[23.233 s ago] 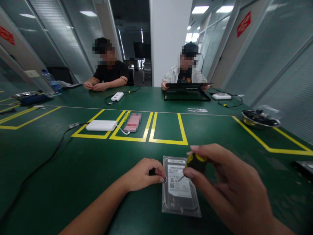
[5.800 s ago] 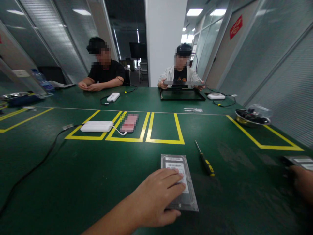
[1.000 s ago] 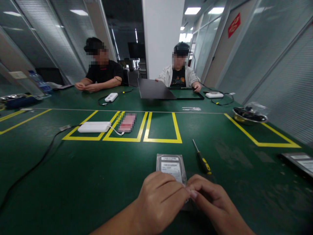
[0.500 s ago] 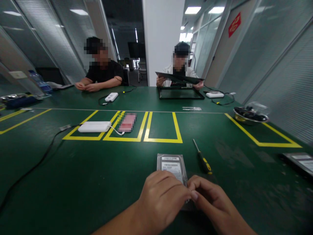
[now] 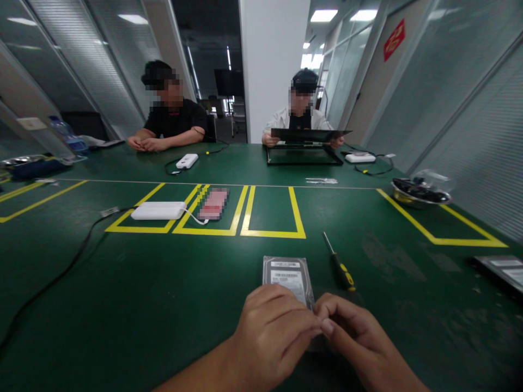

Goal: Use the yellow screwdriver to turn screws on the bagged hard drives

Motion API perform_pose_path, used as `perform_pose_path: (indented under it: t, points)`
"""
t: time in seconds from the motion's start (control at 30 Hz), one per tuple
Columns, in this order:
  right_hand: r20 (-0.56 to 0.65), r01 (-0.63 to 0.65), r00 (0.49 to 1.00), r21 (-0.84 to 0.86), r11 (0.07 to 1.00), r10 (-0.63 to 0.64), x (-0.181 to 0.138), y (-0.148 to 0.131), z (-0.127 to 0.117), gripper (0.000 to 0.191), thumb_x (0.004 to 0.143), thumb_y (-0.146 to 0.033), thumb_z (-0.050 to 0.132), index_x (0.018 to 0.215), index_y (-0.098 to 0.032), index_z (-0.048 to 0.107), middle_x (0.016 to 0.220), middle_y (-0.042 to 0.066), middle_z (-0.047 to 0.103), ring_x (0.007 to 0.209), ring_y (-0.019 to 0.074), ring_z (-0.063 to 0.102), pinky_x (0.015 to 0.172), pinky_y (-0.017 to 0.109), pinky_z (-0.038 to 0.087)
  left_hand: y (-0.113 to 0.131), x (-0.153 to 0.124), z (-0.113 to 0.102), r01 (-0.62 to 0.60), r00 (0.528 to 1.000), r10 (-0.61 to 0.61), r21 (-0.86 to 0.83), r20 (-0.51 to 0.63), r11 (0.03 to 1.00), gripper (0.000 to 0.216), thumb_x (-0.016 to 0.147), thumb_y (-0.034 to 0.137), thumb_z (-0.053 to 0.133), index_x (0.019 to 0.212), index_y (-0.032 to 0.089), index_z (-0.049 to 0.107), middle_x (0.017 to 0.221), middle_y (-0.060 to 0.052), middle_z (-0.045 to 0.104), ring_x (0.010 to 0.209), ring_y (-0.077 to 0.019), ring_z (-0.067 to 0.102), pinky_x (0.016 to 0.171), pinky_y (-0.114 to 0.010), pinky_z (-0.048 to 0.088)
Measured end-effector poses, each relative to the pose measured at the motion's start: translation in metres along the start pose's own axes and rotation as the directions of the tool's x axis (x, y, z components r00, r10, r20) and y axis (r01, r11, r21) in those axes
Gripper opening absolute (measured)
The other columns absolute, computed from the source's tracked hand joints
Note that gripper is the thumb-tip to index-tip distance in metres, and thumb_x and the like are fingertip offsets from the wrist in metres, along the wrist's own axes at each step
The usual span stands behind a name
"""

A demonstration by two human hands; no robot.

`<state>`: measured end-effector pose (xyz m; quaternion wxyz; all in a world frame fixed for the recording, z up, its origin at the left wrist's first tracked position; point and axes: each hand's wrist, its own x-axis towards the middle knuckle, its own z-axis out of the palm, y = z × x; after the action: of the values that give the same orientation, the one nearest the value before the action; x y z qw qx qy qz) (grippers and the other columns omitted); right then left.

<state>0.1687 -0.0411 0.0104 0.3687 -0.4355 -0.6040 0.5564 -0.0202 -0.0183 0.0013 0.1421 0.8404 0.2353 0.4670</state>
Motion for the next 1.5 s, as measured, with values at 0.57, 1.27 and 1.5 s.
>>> perform_pose_path:
  t: [0.57,1.27,1.5]
  points:
    - [-0.223,-0.124,0.924,-0.943,0.309,-0.311,0.013,0.030,-0.064,0.029,0.091,-0.030,0.050,0.114,-0.017,0.059,0.111,0.014,0.058,0.097,0.0289,0.059,0.083,0.046,0.052,-0.022,0.017,-0.016,0.172,0.951,-0.199,0.129,0.238,0.977,0.011,0.094,0.019,0.053,0.089,0.018,0.063,0.084,-0.002,0.068,0.078,-0.0178,0.061,0.073,-0.032,0.045]
    - [-0.229,-0.227,0.968,-0.973,0.030,-0.098,0.019,0.030,-0.058,0.039,0.095,-0.022,0.050,0.134,-0.015,0.051,0.105,0.012,0.061,0.089,0.0249,0.064,0.076,0.039,0.057,-0.027,0.059,0.011,-0.027,0.777,-0.253,0.431,0.577,0.902,0.015,0.088,0.021,0.060,0.080,0.020,0.072,0.080,-0.002,0.071,0.077,-0.0214,0.066,0.069,-0.034,0.052]
    - [-0.232,-0.230,0.969,-0.973,0.032,-0.088,0.018,0.028,-0.058,0.040,0.095,-0.021,0.051,0.135,-0.015,0.051,0.106,0.012,0.061,0.090,0.0248,0.065,0.077,0.040,0.058,-0.019,0.071,0.008,-0.055,0.731,-0.285,0.470,0.620,0.881,0.018,0.088,0.020,0.060,0.076,0.019,0.074,0.079,-0.003,0.072,0.078,-0.0216,0.065,0.068,-0.033,0.052]
